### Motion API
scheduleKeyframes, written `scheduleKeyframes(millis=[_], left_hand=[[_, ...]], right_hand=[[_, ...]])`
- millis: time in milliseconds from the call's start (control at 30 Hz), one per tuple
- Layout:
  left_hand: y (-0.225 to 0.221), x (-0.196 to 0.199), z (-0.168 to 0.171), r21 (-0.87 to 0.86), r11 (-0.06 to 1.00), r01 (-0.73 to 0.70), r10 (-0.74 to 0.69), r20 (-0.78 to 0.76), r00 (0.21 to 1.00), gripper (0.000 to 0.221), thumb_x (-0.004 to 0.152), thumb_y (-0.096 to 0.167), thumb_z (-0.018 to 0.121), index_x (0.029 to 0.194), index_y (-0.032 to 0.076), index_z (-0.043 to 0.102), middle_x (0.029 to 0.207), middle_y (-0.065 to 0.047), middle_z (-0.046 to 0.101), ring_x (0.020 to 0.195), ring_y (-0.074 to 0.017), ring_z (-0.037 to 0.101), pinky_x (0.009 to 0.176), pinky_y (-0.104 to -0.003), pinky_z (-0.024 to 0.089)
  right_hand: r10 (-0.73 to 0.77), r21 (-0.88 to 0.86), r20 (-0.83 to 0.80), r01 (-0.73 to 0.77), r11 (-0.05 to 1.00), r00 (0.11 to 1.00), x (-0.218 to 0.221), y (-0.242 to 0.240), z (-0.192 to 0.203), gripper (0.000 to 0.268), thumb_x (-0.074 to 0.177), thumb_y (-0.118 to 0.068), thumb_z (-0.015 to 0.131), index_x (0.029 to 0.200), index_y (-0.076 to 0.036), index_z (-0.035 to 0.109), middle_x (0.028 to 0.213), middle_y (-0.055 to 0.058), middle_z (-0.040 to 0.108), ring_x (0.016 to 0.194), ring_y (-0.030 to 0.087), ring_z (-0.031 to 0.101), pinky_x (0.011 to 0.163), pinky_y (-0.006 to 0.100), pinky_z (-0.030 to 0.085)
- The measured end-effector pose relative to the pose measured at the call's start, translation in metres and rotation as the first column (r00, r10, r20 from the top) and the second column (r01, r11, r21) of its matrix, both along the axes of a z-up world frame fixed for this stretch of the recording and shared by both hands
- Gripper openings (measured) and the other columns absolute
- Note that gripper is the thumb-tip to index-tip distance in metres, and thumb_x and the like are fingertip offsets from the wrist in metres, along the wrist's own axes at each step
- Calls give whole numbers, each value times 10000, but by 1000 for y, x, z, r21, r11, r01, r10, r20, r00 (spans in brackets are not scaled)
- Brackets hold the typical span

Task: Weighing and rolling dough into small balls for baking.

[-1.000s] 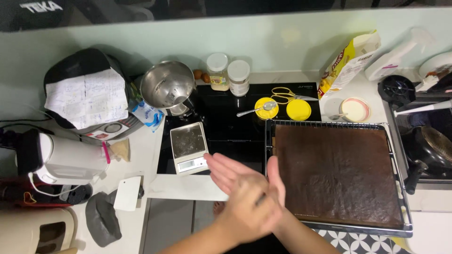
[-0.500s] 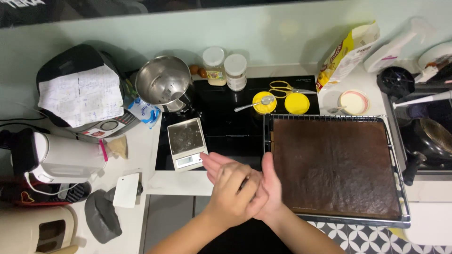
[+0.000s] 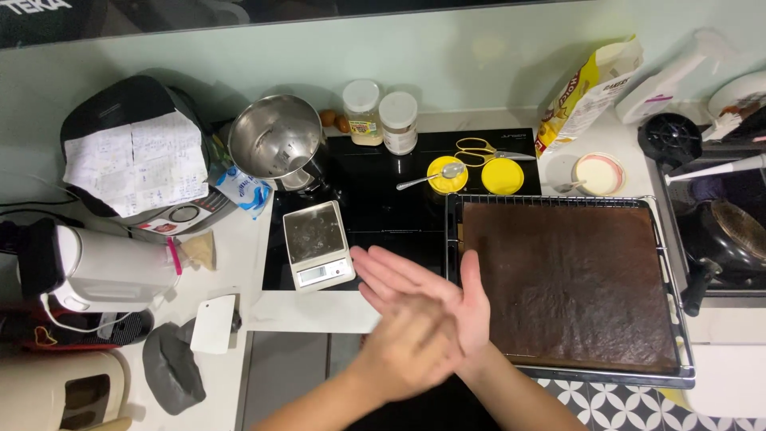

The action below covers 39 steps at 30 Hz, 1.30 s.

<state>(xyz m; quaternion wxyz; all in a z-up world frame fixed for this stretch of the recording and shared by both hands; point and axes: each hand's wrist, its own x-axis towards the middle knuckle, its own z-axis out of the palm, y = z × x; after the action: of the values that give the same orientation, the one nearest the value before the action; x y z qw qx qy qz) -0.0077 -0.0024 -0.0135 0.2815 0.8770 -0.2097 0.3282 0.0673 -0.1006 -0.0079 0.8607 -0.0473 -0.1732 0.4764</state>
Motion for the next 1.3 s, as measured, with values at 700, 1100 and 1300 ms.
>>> scheduleKeyframes(millis=[700,1100,1300], left_hand=[[9,6,9,58,996,-63,62,23,998,277,776,103,786,971,-24,634,1079,-179,619,992,-355,622,879,-450,484],[2,10,34,-30,988,-150,149,-42,988,344,812,129,818,1068,-21,645,1112,-155,625,1064,-347,630,973,-440,513],[14,-14,68,-208,957,-202,154,-228,961,634,767,230,875,1261,-48,589,1260,-193,584,1175,-356,604,1008,-430,502]], right_hand=[[53,-50,13,-53,997,998,-7,9,4,1133,980,-782,110,1605,163,113,1708,338,118,1634,356,106,1337,461,52],[75,8,-53,-75,997,996,-6,15,-2,1147,951,-813,127,1607,128,158,1703,308,158,1624,356,131,1323,445,99],[41,-42,-156,-48,998,987,12,1,-14,1134,954,-802,145,1600,129,191,1695,323,179,1613,403,152,1314,510,123]])
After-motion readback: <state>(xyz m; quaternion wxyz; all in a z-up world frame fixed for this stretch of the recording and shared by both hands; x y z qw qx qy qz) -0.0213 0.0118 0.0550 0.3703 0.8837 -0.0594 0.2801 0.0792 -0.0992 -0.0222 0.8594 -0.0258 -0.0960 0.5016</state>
